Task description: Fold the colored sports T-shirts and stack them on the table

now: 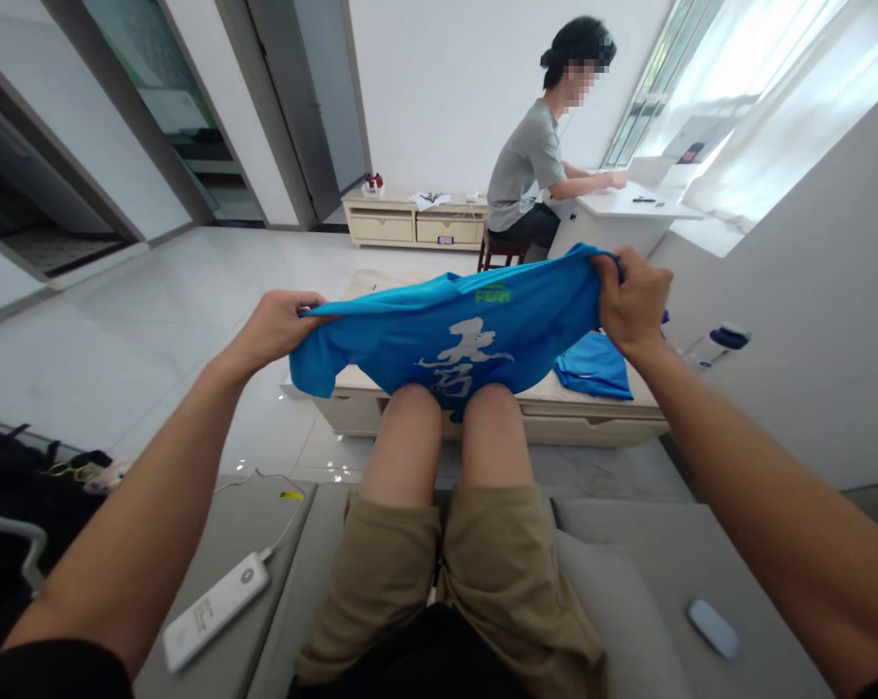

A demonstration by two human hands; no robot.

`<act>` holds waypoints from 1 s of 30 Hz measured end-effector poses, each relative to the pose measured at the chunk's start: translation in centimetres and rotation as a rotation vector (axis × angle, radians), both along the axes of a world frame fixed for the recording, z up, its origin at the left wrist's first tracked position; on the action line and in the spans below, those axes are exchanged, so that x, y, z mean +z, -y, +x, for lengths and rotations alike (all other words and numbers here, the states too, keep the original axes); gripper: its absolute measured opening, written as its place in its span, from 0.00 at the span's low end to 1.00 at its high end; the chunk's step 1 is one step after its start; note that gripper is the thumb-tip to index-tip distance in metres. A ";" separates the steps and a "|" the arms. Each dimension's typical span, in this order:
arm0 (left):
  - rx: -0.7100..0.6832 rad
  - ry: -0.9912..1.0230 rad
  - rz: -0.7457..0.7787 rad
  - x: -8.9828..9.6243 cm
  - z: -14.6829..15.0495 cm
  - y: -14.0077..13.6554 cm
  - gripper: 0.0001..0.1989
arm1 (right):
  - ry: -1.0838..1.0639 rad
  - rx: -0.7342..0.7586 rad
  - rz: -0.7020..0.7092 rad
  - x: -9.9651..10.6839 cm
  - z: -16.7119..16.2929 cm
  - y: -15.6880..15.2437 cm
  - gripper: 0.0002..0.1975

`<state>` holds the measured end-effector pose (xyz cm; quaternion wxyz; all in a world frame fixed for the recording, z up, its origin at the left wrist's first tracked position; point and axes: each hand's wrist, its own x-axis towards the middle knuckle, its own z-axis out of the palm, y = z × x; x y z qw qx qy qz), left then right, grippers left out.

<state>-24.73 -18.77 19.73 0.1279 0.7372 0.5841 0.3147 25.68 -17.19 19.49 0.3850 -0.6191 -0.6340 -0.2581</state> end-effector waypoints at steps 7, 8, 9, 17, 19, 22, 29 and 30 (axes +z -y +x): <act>0.147 0.013 0.135 0.2 -1.9 1.0 0.23 | 0.123 -0.042 -0.024 -0.5 3.6 0.1 0.36; 0.152 0.035 0.126 -0.4 -2.2 1.1 0.23 | 0.125 -0.022 -0.006 -0.9 4.0 0.1 0.36; 0.147 0.054 0.096 -1.3 -2.4 1.3 0.23 | 0.133 0.000 -0.013 -1.9 4.2 0.2 0.36; 0.116 0.026 -0.020 -8.9 -2.1 -3.7 0.21 | 0.185 0.008 -0.172 -10.8 3.3 -4.8 0.27; 0.185 -0.055 0.053 -7.2 -1.4 -8.7 0.20 | 0.151 -0.034 -0.201 -8.3 2.6 -10.0 0.25; 0.322 -0.204 0.146 -4.9 0.6 -16.5 0.19 | 0.069 -0.053 -0.291 -4.4 0.4 -17.8 0.21; 0.087 -0.330 0.019 -19.8 10.1 -16.7 0.31 | -0.004 0.095 -0.544 -18.7 -7.4 -15.3 0.26; 0.025 -0.350 -0.069 -22.9 11.2 -15.0 0.31 | 0.013 0.122 -0.630 -22.2 -7.7 -13.1 0.27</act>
